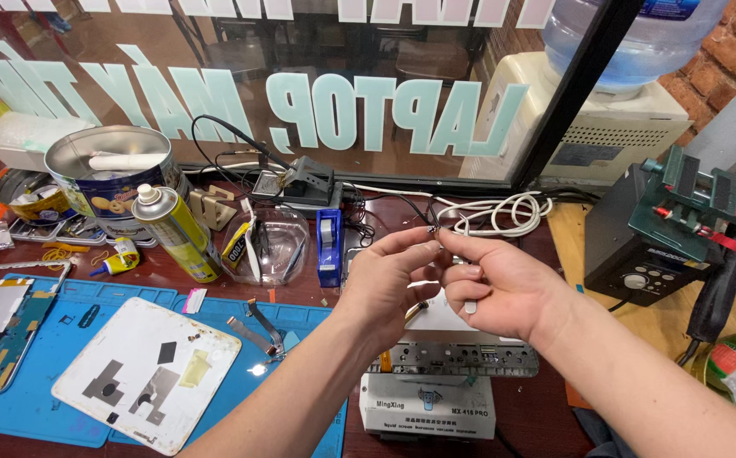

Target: The person disassembles a smartphone by removing screws and detaching internal components. They use a metal spudger to pry open the device and disconnect ribbon cables, then set aside small parts on the workbench.

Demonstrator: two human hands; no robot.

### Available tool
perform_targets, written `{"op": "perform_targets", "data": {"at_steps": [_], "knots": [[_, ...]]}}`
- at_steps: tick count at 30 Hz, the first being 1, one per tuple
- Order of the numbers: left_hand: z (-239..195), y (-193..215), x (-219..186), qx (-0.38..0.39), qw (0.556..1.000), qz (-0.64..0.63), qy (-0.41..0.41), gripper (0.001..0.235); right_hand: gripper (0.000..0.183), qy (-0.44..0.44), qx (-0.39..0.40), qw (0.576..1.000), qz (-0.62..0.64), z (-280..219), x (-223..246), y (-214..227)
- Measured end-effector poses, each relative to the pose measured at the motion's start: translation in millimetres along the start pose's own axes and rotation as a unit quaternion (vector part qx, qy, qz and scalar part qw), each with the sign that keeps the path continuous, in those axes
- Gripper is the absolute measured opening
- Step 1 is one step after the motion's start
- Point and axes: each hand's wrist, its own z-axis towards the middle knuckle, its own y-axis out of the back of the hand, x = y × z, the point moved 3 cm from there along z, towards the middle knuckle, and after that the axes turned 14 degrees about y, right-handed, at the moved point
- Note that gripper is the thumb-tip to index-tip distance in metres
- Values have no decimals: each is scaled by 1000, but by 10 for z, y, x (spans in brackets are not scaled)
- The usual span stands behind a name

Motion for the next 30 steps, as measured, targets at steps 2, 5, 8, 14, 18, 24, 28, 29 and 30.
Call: {"op": "perform_targets", "data": {"at_steps": [2, 5, 8, 14, 18, 24, 28, 29, 30], "knots": [[-14, 1, -4, -10, 1000, -4, -3, 36, 13, -8, 0, 1000, 7, -6, -30, -13], [-62, 19, 26, -37, 999, -3, -15, 35, 12, 20, -34, 999, -30, -30, -125, -26], [-132, 71, 71, -57, 998, -12, -12, 34, 8, 42, -43, 994, -94, -76, -145, -47], [-321, 285, 105, -117, 993, -23, 7, 30, 8, 35, -7, 983, -180, -129, -275, -213], [-483, 474, 89, -116, 992, -41, -26, 28, 8, 20, 28, 969, -243, -174, -373, -357], [-387, 1238, 254, -185, 981, -61, -13, 26, 10, 25, 69, 946, -315, -107, -473, -462], [-185, 2381, 263, -339, 940, -18, 41, 26, 11, 43, 41, 942, -331, -44, -354, -304], [-126, 2646, 277, -375, 925, 21, 60, 24, 12, 52, 24, 941, -333, -33, -311, -239], [-70, 2886, 294, -410, 907, 60, 78, 22, 13, 60, 7, 940, -335, -19, -275, -173]]}}
